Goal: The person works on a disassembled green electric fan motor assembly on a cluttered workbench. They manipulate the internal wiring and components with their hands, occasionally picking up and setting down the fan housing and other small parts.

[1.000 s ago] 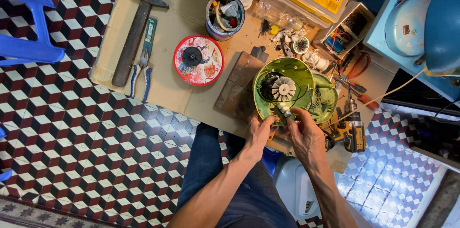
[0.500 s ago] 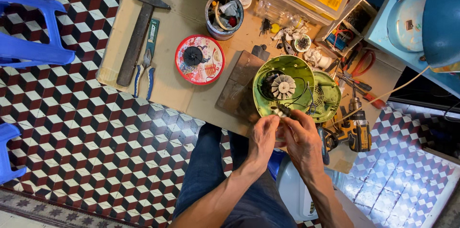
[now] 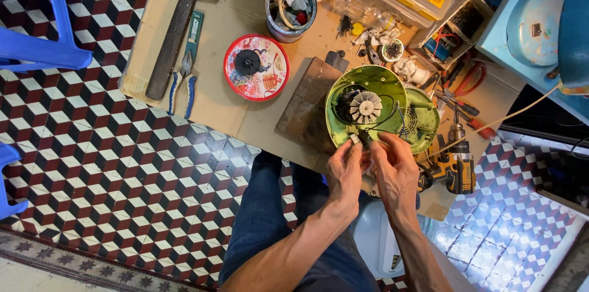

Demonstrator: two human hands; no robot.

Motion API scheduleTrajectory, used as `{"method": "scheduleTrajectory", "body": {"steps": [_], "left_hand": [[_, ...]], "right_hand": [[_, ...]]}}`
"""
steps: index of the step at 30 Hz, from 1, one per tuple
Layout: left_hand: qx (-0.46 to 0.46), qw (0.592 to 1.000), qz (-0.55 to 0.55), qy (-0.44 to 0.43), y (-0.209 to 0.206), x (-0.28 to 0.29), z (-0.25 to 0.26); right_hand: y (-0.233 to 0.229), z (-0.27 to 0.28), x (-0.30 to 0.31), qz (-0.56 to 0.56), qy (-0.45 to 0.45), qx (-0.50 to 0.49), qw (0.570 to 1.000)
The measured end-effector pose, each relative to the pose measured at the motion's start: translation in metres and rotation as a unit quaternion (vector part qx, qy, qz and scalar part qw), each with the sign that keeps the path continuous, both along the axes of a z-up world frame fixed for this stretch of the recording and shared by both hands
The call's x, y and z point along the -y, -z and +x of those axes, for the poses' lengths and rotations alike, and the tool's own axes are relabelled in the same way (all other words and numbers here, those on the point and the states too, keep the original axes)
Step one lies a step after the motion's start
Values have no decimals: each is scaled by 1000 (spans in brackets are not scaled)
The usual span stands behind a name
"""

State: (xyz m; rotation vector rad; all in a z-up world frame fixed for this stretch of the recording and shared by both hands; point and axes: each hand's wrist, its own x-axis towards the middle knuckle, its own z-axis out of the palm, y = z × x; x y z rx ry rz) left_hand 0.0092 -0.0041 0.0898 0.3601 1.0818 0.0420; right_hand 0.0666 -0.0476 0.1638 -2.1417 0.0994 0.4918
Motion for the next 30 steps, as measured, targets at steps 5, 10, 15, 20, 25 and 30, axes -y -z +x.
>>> {"method": "scheduleTrajectory", "body": {"steps": [5,10,15,20,25,30], "left_hand": [[-92,992,67,49,-4,10,0],[-63,977,165,120,-11,12,-2],[36,965,230,123,-16,9,-10],[-6,942,210,260,-25,-13,-41],[-60,990,76,101,-10,-44,-43],[52,993,-18,100,21,-47,-14]], "right_hand": [[-4,10,-10,-96,22,-113,989],[-4,21,-15,-162,-13,-113,980],[6,25,-1,-126,-60,-55,989],[15,26,17,-161,-125,-6,979],[12,24,23,-174,-184,23,967],[4,27,17,-189,-274,158,930]]}}
